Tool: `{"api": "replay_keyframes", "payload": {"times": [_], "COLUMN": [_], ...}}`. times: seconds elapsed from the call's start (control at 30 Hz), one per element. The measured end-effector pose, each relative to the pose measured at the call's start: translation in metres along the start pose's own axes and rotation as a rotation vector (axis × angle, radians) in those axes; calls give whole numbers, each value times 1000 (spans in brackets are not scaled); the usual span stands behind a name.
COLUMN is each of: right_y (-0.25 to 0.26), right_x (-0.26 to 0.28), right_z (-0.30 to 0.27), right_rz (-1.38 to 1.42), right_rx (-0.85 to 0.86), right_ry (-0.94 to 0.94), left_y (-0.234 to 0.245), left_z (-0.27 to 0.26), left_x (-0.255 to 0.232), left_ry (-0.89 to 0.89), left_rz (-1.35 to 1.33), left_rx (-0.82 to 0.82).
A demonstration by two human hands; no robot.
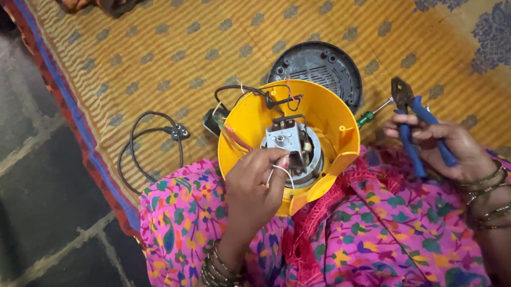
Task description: The person is repairing a yellow electrical appliance by stripping wires using pliers and connecting them to an internal motor component.
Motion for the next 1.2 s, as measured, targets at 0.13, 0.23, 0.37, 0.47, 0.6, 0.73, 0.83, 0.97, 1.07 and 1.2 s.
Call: {"api": "replay_keyframes", "payload": {"times": [0.13, 0.23, 0.37, 0.47, 0.6, 0.73, 0.83, 0.97, 1.07, 1.2], "right_y": [-3, 6, -7, -22, -32, -49, -69, -92, -91, -85], "right_x": [1, -6, 6, 14, 5, -9, -25, -54, -68, -87], "right_z": [-1, 5, -4, -16, -33, -64, -95, -128, -132, -133], "right_rz": [-64, 208, -11, -145, -508, -409, -559, -456, -460, -439], "right_rx": [26, 180, -10, -95, -223, 45, -66, 113, 208, 333], "right_ry": [-2, 83, 139, 141, 295, 498, 350, 211, 183, 85], "left_y": [-1, -1, 3, 3, 6, 2, 2, 4, 3, -5], "left_z": [-2, 0, -1, 0, -3, -10, -12, -14, -18, -18], "left_x": [2, 3, 3, 6, 12, 21, 25, 29, 31, 35], "left_ry": [-20, 47, 174, 154, 100, 36, 17, 148, 221, 229], "left_rz": [-6, -62, -127, -243, -299, -446, -523, -535, -585, -738], "left_rx": [-5, 12, 45, 66, 95, 150, 168, 192, 195, 229]}}
Point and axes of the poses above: each hand's wrist, its own z-axis towards the middle knuckle, its own y-axis out of the back of the hand, x = y × z, the point moved 1 cm from there along z, towards the middle knuckle, and after that the axes turned 10 degrees about -z, right-handed, at the moved point
